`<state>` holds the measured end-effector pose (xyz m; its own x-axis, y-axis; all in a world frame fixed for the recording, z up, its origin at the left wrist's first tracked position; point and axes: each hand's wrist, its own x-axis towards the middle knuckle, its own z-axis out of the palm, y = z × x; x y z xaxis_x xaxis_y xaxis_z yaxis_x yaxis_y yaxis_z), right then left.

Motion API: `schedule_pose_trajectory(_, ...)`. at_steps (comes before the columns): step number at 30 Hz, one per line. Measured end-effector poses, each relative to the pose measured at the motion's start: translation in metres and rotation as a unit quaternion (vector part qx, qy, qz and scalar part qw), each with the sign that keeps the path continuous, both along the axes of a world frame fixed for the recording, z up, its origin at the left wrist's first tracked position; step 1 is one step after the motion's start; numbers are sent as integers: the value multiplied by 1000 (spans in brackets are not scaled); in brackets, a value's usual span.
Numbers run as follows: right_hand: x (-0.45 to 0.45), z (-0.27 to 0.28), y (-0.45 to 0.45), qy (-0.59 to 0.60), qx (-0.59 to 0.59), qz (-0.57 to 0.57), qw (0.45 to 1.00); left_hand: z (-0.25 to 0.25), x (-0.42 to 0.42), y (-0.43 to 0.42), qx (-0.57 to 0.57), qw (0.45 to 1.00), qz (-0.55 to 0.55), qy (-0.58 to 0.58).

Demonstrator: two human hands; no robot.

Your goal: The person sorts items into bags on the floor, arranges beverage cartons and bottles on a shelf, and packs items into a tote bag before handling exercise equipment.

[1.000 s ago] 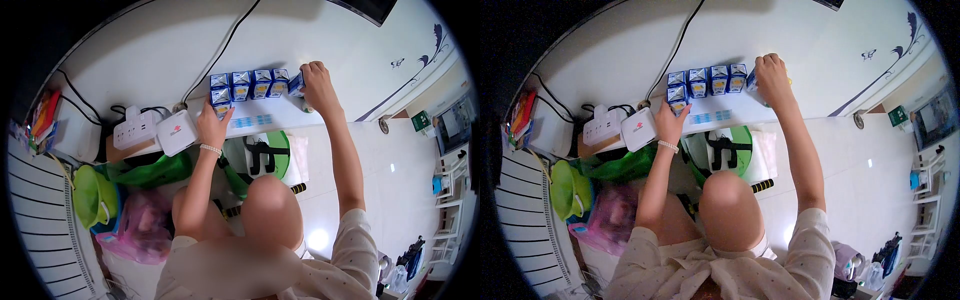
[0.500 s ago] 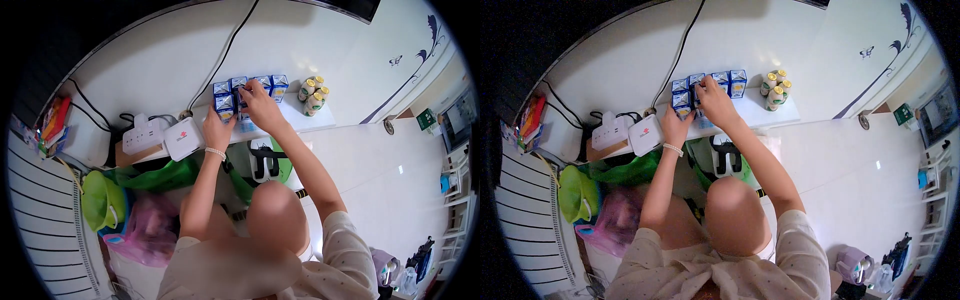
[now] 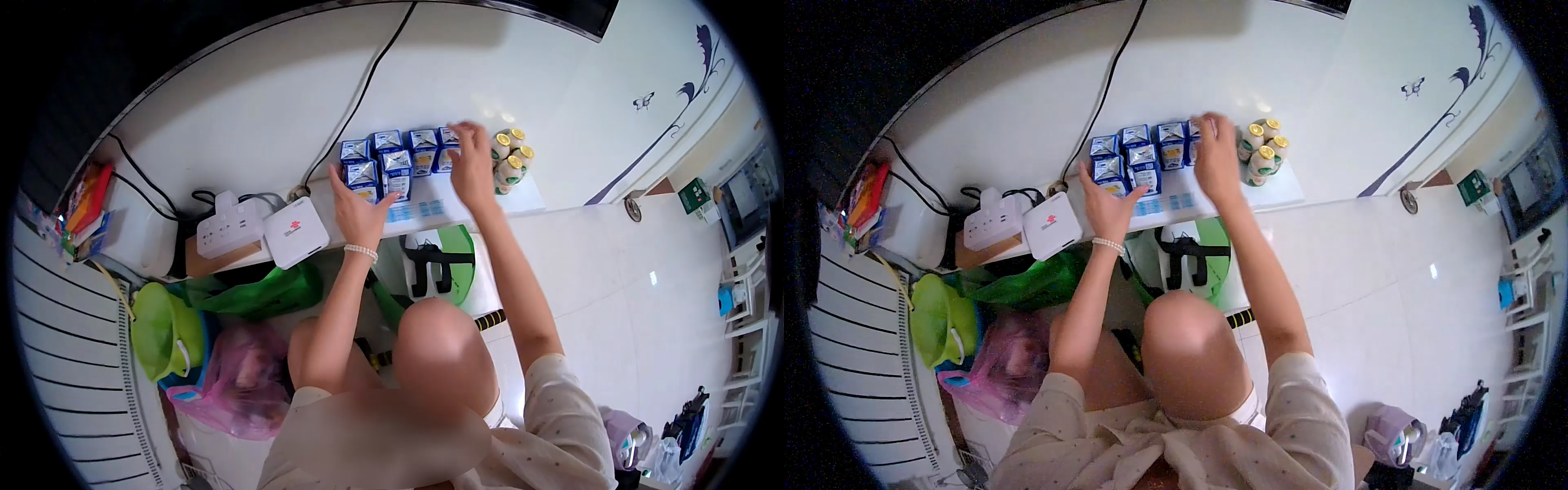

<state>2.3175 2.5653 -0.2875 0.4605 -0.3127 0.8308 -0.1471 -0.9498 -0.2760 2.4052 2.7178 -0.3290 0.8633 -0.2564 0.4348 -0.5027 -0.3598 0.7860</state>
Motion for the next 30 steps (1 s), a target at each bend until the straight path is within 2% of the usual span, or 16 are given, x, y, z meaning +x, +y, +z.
schedule_pose_trajectory(1, -2, 8, -10, 12, -62, -46, 997, -2, 0, -1, -12, 1000, 6, -5)
schedule_pose_trajectory(2, -2, 7, -22, 15, -63, -48, 997, -2, -1, -1, -15, 1000, 7, -7)
schedule_pose_trajectory(4, 0, 1, -42, 158, -6, 21, 987, -4, -2, -2, -25, 1000, 0, 4)
schedule_pose_trajectory(5, 1, 1, -47, 159, -8, 21, 987, -5, -2, -2, -35, 999, -5, 9)
schedule_pose_trajectory(7, 2, 1, -53, 173, 118, 98, 973, -6, -3, -3, -30, 1000, 3, -6)
schedule_pose_trajectory(10, -1, 4, -51, 188, 124, 54, 973, -6, -5, -4, -50, 999, -2, 0)
schedule_pose_trajectory(11, -6, 5, -47, 188, 125, 54, 973, -7, -5, -5, -49, 999, 4, -14)
schedule_pose_trajectory(13, -21, 9, -31, 186, 112, -19, 976, -6, -4, -6, -50, 998, 10, -28)
schedule_pose_trajectory(15, -30, 15, -18, 179, 108, -20, 978, -6, -6, -5, -39, 999, 13, -21)
schedule_pose_trajectory(17, -34, 16, -11, 195, 137, 66, 969, -4, -6, -4, -41, 999, 6, -2)
schedule_pose_trajectory(22, -14, 12, 6, 163, 154, 143, 964, -7, -8, -5, -58, 998, -1, 5)
schedule_pose_trajectory(27, 0, -15, 9, 108, 137, 120, 977, -18, -2, -8, -122, 992, -37, -12)
schedule_pose_trajectory(29, 1, -28, 14, 17, 187, 117, 975, -19, 2, -9, -133, 990, -48, -12)
schedule_pose_trajectory(30, 0, -38, 12, 69, 189, 91, 975, -19, 4, -9, -144, 988, -57, -12)
